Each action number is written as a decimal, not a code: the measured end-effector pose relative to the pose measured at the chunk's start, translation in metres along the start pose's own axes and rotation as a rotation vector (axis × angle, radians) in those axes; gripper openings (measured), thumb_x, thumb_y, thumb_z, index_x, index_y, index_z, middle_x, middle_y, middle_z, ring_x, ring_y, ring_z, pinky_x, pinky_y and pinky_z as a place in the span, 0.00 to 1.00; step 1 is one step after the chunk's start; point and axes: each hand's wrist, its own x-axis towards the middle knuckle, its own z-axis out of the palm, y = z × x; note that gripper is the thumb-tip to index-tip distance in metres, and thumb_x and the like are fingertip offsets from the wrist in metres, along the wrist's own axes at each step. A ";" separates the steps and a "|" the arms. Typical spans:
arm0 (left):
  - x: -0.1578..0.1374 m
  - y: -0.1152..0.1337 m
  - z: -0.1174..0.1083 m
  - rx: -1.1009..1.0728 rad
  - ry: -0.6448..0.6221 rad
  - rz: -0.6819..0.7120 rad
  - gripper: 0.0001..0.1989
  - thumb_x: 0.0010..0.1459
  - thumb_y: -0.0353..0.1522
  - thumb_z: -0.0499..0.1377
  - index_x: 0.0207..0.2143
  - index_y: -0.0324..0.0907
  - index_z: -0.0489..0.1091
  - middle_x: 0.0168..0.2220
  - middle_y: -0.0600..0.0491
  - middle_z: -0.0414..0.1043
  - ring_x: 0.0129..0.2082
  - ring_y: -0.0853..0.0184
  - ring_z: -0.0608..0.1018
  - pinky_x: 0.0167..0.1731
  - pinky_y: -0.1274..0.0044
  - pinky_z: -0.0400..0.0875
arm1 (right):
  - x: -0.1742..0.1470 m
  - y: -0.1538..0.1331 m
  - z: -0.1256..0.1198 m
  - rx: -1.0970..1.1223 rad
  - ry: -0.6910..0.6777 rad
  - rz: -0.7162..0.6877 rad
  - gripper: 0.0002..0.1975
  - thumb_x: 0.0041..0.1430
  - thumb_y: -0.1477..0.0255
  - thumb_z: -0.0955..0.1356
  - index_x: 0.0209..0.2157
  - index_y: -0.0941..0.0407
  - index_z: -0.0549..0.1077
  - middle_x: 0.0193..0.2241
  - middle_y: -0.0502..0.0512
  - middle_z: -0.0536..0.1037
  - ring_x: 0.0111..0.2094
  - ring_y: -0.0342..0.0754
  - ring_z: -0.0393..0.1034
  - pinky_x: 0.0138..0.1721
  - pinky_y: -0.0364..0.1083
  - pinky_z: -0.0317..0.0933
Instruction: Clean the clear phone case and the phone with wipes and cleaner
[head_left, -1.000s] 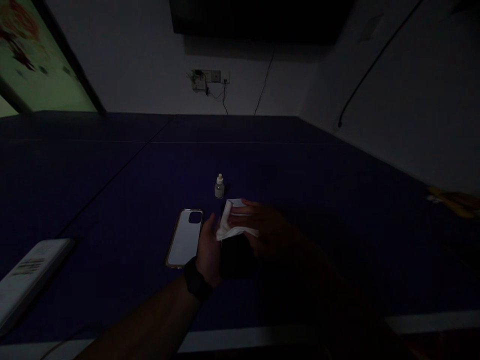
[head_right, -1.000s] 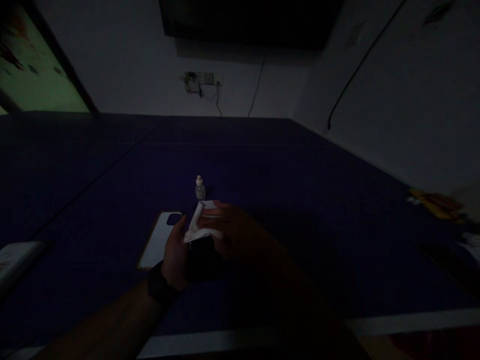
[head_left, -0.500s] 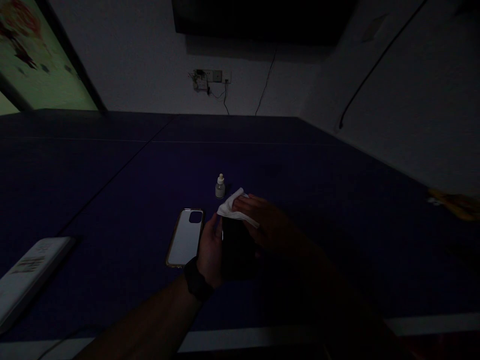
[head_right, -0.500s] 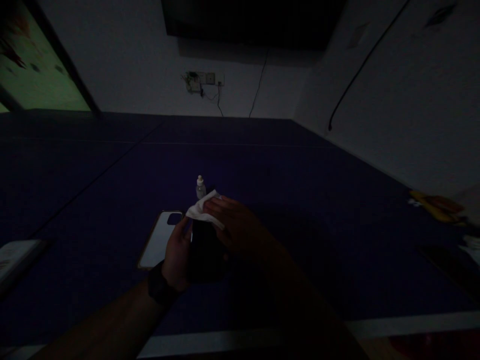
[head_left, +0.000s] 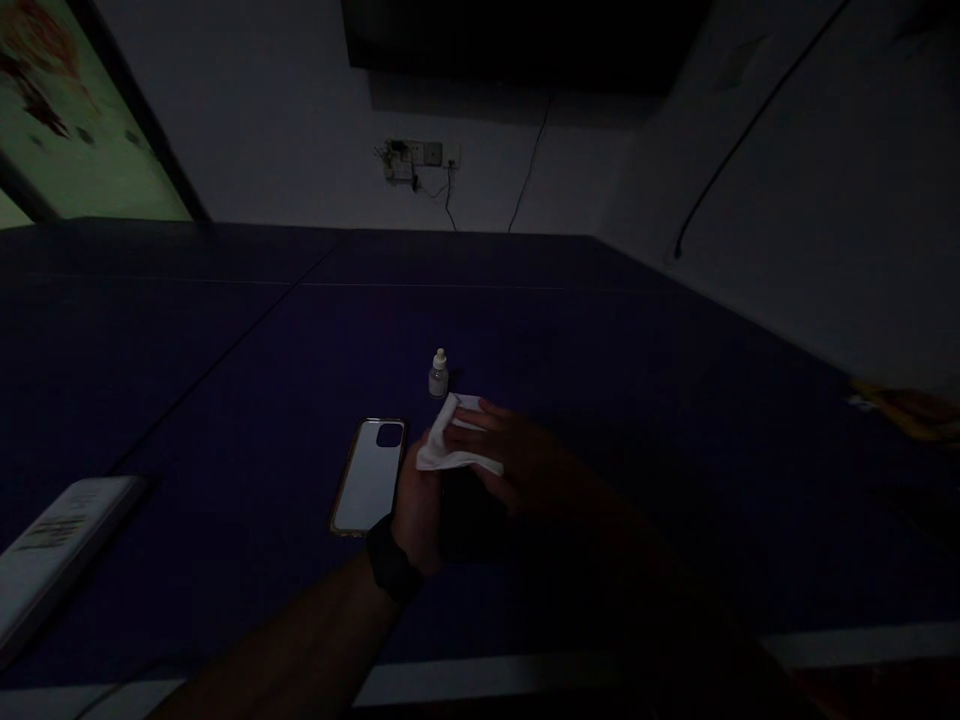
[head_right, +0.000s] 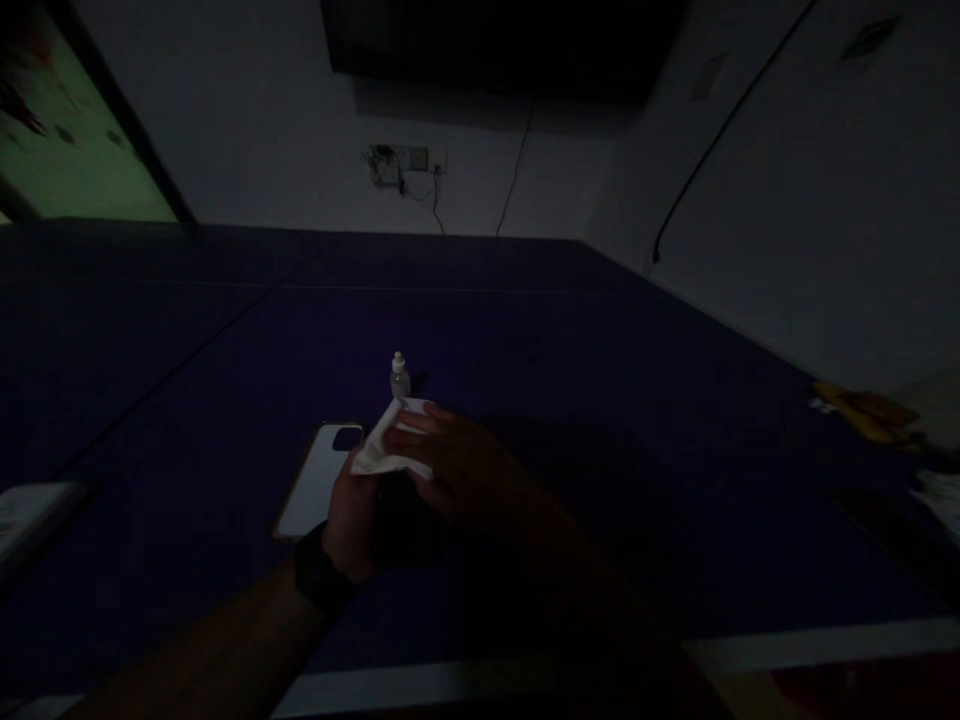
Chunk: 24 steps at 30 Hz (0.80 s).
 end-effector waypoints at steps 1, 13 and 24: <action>-0.003 0.002 0.002 0.002 0.013 -0.033 0.23 0.69 0.46 0.56 0.51 0.38 0.79 0.36 0.47 0.82 0.36 0.57 0.85 0.42 0.68 0.79 | -0.001 0.001 -0.001 0.024 0.000 0.015 0.24 0.70 0.77 0.63 0.63 0.51 0.75 0.64 0.57 0.78 0.69 0.53 0.69 0.72 0.62 0.61; -0.007 0.006 0.019 -0.069 0.114 0.026 0.25 0.72 0.46 0.51 0.54 0.39 0.78 0.33 0.49 0.82 0.39 0.56 0.84 0.50 0.66 0.77 | -0.009 -0.005 0.007 0.049 0.144 0.024 0.24 0.71 0.74 0.64 0.67 0.52 0.72 0.62 0.60 0.80 0.66 0.54 0.73 0.70 0.60 0.65; -0.004 0.013 -0.003 -0.065 -0.020 -0.117 0.35 0.73 0.56 0.44 0.55 0.38 0.76 0.39 0.45 0.83 0.44 0.54 0.84 0.53 0.64 0.73 | -0.007 -0.006 0.003 0.081 0.022 -0.055 0.24 0.65 0.78 0.65 0.62 0.56 0.76 0.57 0.62 0.83 0.64 0.55 0.75 0.73 0.64 0.58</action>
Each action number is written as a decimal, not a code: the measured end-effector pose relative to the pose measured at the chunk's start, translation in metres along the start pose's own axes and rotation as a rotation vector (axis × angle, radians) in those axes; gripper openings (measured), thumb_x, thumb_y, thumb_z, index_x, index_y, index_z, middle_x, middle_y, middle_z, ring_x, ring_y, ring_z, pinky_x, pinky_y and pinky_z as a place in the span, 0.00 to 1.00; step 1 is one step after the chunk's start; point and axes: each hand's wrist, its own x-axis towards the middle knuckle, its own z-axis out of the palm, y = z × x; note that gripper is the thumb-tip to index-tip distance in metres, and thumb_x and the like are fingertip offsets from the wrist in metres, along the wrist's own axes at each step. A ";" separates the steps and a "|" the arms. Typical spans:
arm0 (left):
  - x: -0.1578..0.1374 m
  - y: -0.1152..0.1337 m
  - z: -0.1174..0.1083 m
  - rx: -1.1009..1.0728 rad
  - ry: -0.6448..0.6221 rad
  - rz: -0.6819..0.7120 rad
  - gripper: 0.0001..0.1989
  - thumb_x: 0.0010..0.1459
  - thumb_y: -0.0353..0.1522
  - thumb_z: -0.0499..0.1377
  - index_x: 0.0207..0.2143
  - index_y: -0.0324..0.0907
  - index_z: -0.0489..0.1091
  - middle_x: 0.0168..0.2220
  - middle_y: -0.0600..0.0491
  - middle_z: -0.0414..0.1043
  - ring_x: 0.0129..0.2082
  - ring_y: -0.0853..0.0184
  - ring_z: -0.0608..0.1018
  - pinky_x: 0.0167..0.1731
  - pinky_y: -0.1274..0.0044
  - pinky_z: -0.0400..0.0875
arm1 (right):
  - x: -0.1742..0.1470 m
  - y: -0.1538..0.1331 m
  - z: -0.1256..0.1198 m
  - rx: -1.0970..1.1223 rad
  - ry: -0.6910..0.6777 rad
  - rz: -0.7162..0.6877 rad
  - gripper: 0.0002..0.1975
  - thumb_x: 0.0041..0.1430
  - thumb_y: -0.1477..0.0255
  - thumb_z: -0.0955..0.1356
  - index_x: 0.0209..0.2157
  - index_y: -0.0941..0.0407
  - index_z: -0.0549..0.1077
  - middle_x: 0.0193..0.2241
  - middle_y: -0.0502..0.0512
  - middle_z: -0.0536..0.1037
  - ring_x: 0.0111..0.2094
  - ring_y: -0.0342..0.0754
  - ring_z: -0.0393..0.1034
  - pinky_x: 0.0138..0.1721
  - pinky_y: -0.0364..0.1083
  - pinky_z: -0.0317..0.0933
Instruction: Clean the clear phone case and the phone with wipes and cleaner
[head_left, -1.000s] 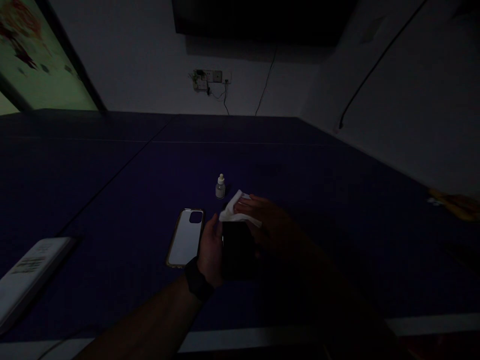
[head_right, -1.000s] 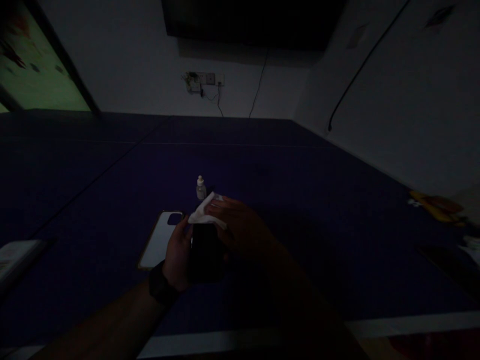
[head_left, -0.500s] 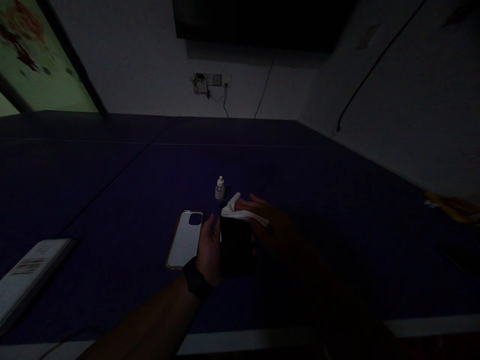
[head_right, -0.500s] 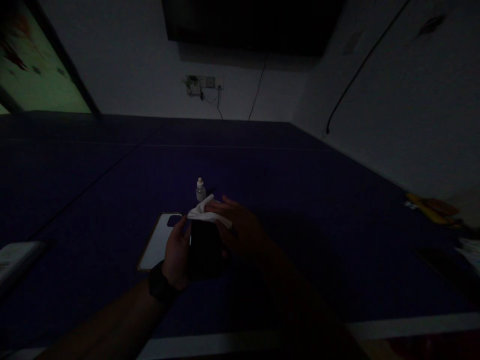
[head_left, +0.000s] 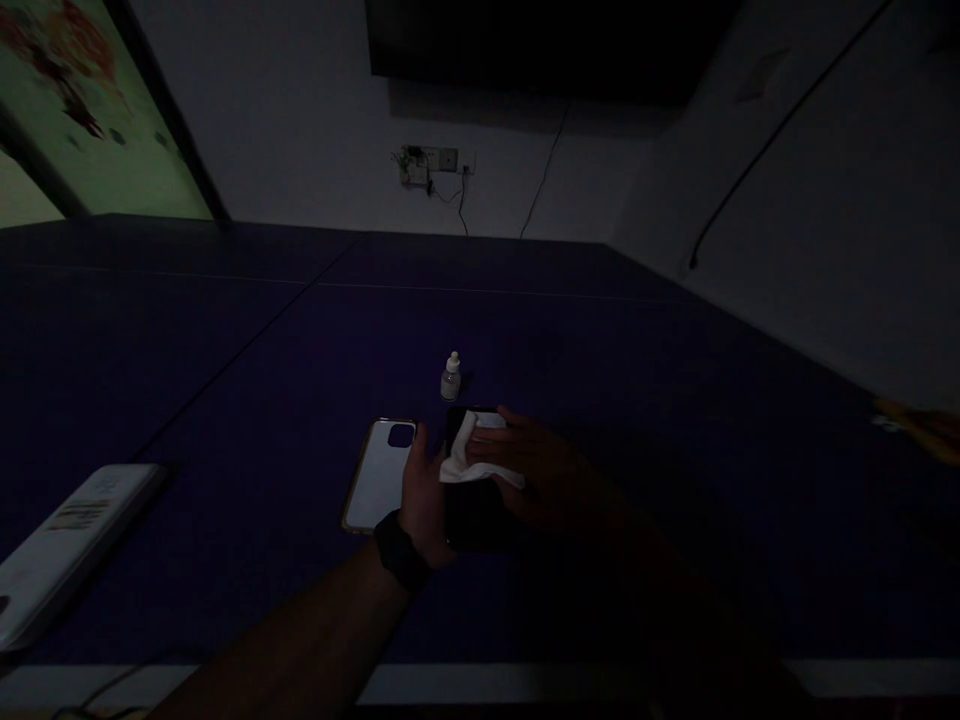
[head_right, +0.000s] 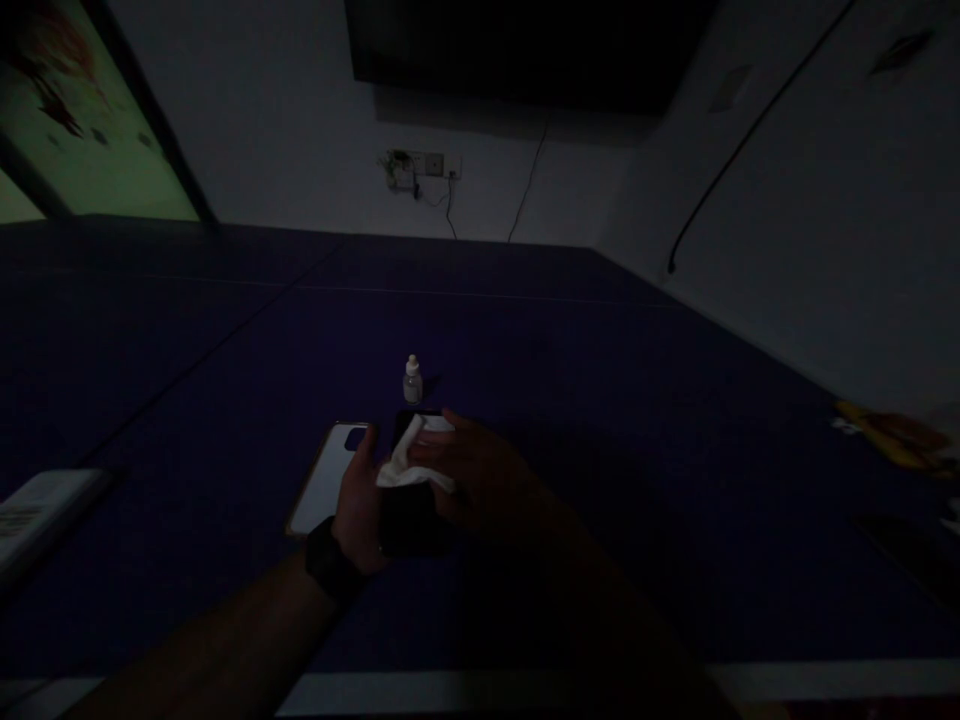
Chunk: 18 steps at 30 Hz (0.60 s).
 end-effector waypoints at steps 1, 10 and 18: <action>0.000 0.000 0.000 -0.006 -0.002 0.001 0.35 0.73 0.55 0.44 0.55 0.38 0.77 0.38 0.45 0.83 0.43 0.55 0.84 0.53 0.65 0.73 | 0.001 -0.001 0.001 -0.032 0.008 0.020 0.25 0.66 0.78 0.65 0.63 0.57 0.75 0.60 0.64 0.81 0.65 0.55 0.74 0.73 0.63 0.59; 0.001 -0.001 -0.005 0.024 -0.053 -0.017 0.35 0.71 0.57 0.47 0.58 0.40 0.75 0.38 0.46 0.83 0.40 0.55 0.85 0.50 0.65 0.75 | -0.001 -0.002 -0.009 0.022 -0.032 -0.030 0.23 0.65 0.76 0.66 0.59 0.55 0.77 0.55 0.59 0.85 0.63 0.54 0.77 0.74 0.64 0.54; -0.002 0.002 -0.010 0.043 -0.113 -0.027 0.32 0.68 0.55 0.56 0.51 0.35 0.78 0.32 0.45 0.81 0.33 0.58 0.84 0.45 0.68 0.76 | 0.005 -0.010 -0.007 0.112 -0.154 -0.075 0.25 0.64 0.77 0.65 0.61 0.54 0.77 0.58 0.58 0.84 0.67 0.52 0.72 0.75 0.63 0.52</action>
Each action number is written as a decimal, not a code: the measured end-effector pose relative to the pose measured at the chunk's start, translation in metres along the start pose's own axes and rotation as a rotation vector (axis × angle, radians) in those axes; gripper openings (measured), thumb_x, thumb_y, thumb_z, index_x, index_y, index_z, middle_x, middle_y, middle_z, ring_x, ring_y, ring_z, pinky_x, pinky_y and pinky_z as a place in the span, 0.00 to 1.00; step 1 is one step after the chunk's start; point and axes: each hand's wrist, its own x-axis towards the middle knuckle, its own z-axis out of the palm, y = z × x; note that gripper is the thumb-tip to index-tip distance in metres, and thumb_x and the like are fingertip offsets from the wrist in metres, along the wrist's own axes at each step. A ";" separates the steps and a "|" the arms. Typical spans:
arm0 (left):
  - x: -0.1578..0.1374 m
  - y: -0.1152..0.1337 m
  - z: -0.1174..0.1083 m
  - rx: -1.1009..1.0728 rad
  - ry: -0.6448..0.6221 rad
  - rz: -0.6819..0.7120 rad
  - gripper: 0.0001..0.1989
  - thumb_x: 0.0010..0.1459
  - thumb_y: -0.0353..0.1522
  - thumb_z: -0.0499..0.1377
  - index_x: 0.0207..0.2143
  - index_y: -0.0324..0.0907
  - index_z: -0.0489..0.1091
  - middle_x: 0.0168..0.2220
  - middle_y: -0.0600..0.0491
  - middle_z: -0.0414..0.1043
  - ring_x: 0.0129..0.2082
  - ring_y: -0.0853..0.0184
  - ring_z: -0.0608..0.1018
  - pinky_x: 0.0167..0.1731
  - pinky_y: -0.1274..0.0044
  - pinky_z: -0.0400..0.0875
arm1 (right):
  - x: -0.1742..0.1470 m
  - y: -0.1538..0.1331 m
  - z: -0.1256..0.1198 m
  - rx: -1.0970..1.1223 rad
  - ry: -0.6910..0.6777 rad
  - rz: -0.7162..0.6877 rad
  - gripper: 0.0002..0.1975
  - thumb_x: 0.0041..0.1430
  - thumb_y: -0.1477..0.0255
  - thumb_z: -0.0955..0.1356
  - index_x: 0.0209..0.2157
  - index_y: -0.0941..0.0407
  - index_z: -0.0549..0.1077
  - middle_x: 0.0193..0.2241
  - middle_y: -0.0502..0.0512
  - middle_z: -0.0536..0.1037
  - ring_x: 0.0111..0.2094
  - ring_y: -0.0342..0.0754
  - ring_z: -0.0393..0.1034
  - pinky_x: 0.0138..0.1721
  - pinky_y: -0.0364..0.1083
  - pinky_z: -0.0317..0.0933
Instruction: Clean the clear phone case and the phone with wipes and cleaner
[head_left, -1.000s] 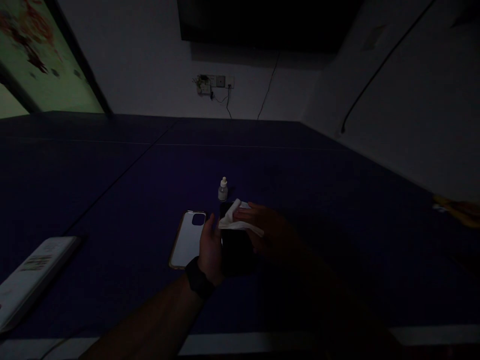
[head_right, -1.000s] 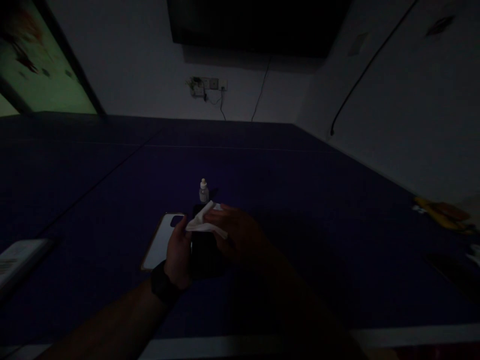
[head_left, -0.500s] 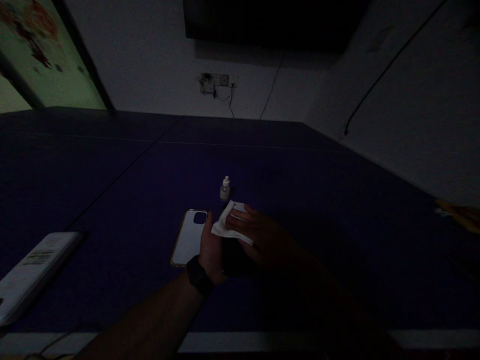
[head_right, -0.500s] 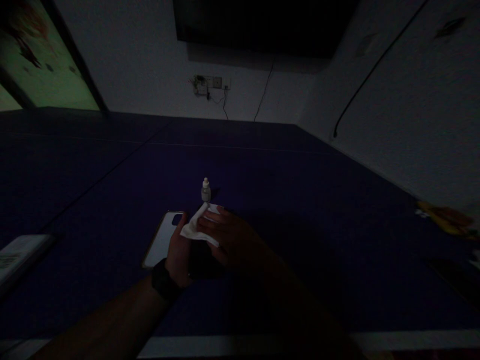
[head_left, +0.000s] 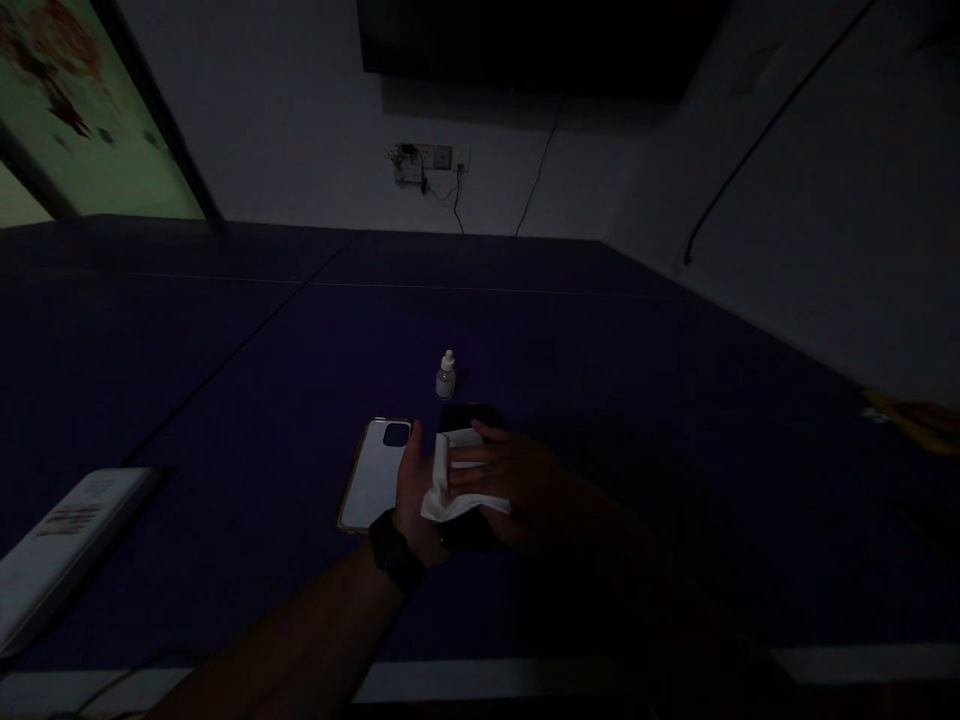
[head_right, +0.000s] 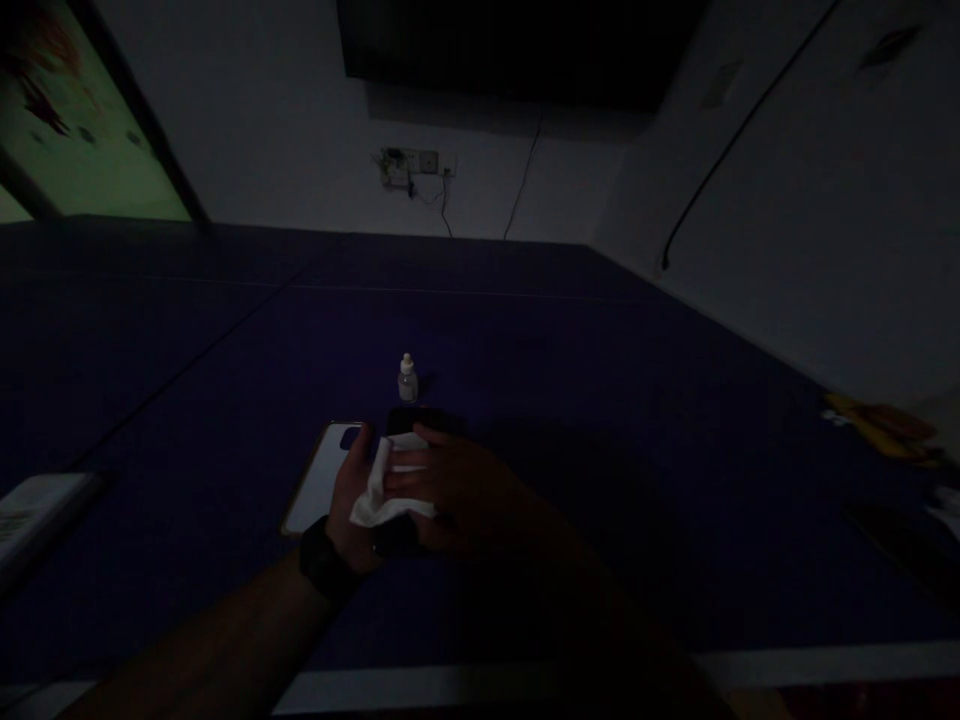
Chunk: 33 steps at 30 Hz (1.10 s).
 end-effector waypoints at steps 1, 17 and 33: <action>0.000 0.000 0.000 0.025 0.021 0.004 0.32 0.68 0.56 0.56 0.52 0.37 0.78 0.32 0.46 0.81 0.33 0.57 0.84 0.46 0.67 0.76 | -0.002 0.001 -0.001 0.009 0.035 0.001 0.24 0.64 0.76 0.65 0.60 0.53 0.77 0.55 0.57 0.85 0.64 0.52 0.75 0.75 0.63 0.52; 0.001 -0.003 0.015 0.034 0.102 0.049 0.32 0.71 0.55 0.50 0.51 0.39 0.79 0.34 0.46 0.83 0.37 0.55 0.86 0.48 0.65 0.77 | -0.004 0.006 -0.004 -0.128 0.109 0.107 0.26 0.66 0.76 0.65 0.63 0.54 0.74 0.61 0.61 0.81 0.67 0.55 0.72 0.74 0.64 0.55; 0.001 0.000 0.007 -0.013 0.069 0.012 0.31 0.69 0.54 0.56 0.48 0.35 0.79 0.27 0.48 0.79 0.26 0.61 0.81 0.36 0.72 0.75 | -0.001 -0.003 -0.003 0.009 -0.008 -0.002 0.25 0.63 0.75 0.65 0.60 0.54 0.77 0.57 0.58 0.84 0.66 0.53 0.73 0.75 0.63 0.51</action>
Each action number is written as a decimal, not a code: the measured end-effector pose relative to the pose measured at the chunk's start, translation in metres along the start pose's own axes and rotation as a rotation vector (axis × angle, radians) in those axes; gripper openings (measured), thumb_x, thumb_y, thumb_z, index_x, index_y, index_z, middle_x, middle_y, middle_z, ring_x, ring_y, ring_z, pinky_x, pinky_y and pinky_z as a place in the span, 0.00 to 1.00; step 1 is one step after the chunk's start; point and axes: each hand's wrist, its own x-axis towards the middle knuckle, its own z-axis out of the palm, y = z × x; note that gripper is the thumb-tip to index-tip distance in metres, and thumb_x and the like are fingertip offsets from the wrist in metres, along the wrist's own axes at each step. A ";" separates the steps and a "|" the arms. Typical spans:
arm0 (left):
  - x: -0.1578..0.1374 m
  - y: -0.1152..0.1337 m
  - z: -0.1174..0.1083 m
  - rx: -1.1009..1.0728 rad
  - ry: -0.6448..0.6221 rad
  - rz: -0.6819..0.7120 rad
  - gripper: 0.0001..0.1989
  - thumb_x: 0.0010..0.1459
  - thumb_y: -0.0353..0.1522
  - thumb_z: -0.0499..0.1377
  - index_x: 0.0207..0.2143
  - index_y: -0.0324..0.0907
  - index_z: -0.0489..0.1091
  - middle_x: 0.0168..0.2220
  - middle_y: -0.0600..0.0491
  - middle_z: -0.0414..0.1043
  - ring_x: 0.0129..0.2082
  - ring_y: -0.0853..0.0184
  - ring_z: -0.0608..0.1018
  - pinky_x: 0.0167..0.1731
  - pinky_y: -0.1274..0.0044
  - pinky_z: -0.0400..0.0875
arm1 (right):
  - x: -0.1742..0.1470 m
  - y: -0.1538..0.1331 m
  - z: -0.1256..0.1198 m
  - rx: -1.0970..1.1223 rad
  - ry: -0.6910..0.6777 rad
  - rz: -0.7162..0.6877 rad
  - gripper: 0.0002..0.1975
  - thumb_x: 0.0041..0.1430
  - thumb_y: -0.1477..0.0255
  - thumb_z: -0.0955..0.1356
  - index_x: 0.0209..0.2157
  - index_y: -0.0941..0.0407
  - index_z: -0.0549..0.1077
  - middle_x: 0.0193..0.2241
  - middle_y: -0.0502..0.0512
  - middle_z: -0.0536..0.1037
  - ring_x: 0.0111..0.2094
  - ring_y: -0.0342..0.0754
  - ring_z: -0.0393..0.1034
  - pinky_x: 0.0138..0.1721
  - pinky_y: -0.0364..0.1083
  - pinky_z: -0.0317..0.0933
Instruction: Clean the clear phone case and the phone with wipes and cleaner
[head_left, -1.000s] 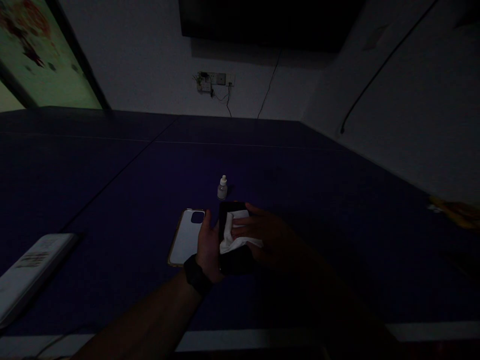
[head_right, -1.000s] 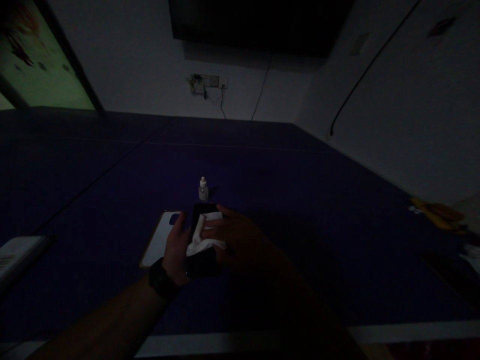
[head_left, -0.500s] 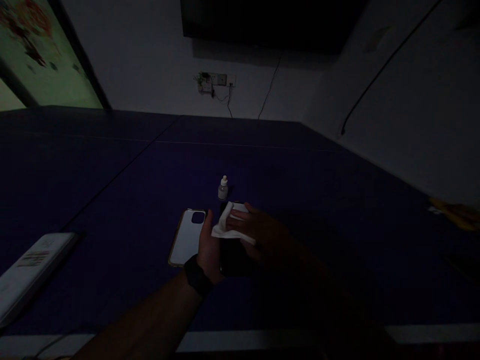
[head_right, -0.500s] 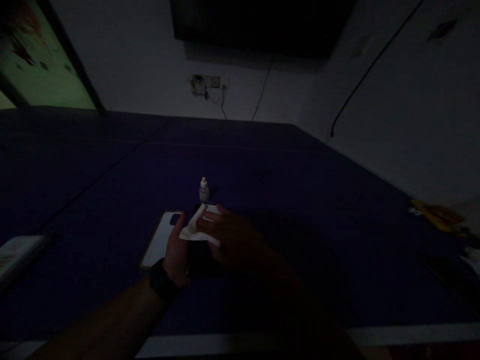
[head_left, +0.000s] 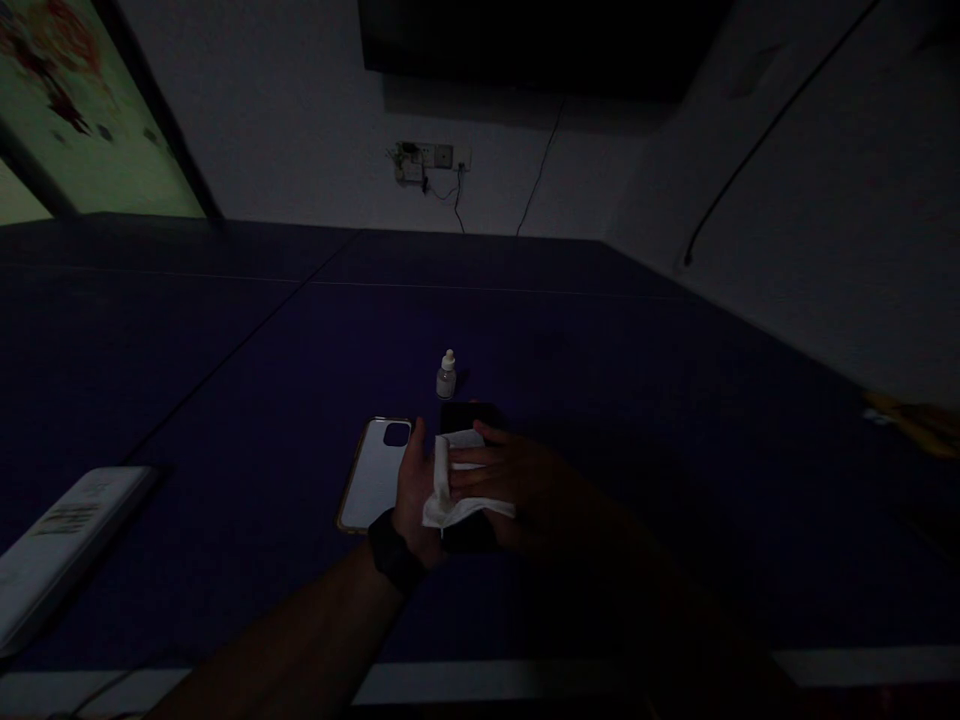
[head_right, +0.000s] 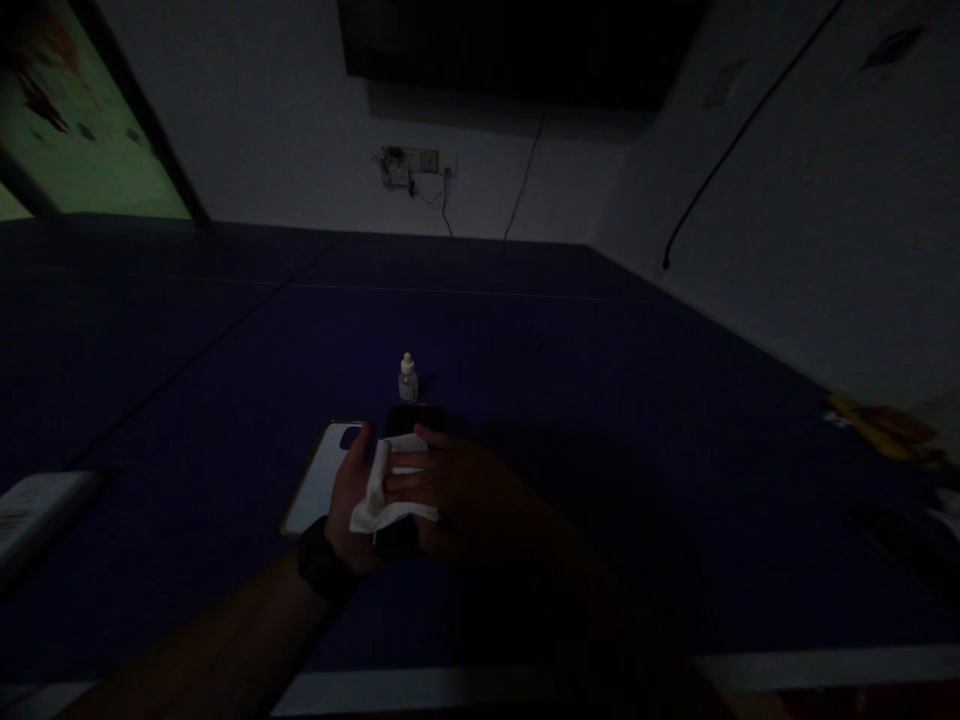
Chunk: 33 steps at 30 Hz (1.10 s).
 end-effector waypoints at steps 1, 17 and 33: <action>0.000 0.000 0.002 0.015 0.011 -0.001 0.31 0.70 0.55 0.54 0.49 0.36 0.79 0.28 0.48 0.79 0.27 0.61 0.82 0.37 0.71 0.76 | -0.002 0.002 -0.001 -0.001 0.036 0.010 0.25 0.63 0.75 0.65 0.60 0.53 0.77 0.56 0.57 0.85 0.64 0.53 0.75 0.75 0.63 0.51; 0.001 0.001 0.006 0.073 0.053 0.042 0.32 0.71 0.55 0.52 0.51 0.36 0.79 0.35 0.45 0.83 0.41 0.53 0.86 0.51 0.66 0.76 | -0.006 0.007 -0.002 -0.084 0.096 0.060 0.26 0.67 0.75 0.64 0.65 0.55 0.73 0.61 0.61 0.81 0.69 0.54 0.69 0.75 0.65 0.52; -0.001 0.006 -0.005 0.000 -0.060 0.014 0.33 0.70 0.56 0.52 0.46 0.36 0.80 0.35 0.45 0.84 0.37 0.60 0.86 0.43 0.72 0.76 | 0.000 -0.010 0.000 -0.165 -0.039 0.075 0.46 0.69 0.39 0.63 0.72 0.60 0.65 0.71 0.66 0.69 0.76 0.59 0.55 0.79 0.63 0.36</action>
